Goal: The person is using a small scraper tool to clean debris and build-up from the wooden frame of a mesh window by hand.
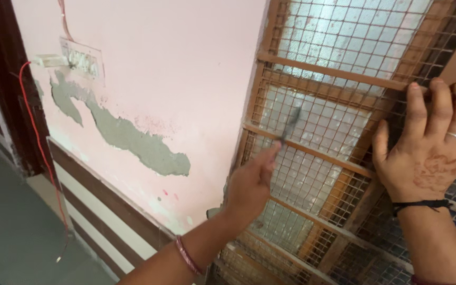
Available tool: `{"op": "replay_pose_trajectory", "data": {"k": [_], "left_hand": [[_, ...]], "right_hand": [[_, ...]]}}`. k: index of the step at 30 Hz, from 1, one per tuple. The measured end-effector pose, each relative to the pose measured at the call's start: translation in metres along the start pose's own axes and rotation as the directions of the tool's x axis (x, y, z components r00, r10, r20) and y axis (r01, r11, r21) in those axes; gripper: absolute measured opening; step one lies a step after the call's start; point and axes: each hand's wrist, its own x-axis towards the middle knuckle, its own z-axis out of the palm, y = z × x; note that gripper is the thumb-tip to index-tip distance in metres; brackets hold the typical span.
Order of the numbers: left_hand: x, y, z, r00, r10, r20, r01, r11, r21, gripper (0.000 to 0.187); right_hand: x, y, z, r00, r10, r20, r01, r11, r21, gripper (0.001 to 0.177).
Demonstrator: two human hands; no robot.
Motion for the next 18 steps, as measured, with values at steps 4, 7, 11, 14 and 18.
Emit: {"op": "replay_pose_trajectory", "data": {"k": [4, 7, 11, 14, 18], "left_hand": [[-0.009, -0.011, -0.011, 0.993, 0.122, 0.004, -0.121, 0.990, 0.077, 0.036], [0.032, -0.015, -0.036, 0.983, 0.181, -0.028, -0.157, 0.911, 0.383, 0.034], [0.073, -0.016, -0.060, 0.972, 0.196, -0.133, -0.066, 0.764, 0.642, 0.039], [0.059, -0.021, -0.061, 0.998, 0.068, -0.008, -0.037, 0.627, 0.778, 0.060], [0.021, -0.017, -0.068, 0.992, 0.109, 0.057, -0.113, 0.627, 0.771, 0.063]], "right_hand": [[-0.004, 0.000, 0.006, 1.000, 0.014, 0.016, -0.014, 1.000, -0.018, 0.062], [-0.006, 0.000, 0.009, 0.999, 0.038, 0.029, -0.039, 0.999, 0.033, 0.060], [-0.008, 0.001, 0.012, 0.999, 0.045, 0.023, -0.046, 0.997, 0.062, 0.061], [-0.007, 0.000, 0.011, 0.999, 0.048, 0.022, -0.050, 0.991, 0.123, 0.059], [-0.006, -0.002, 0.006, 0.999, 0.042, 0.011, -0.042, 0.997, 0.065, 0.061]]}}
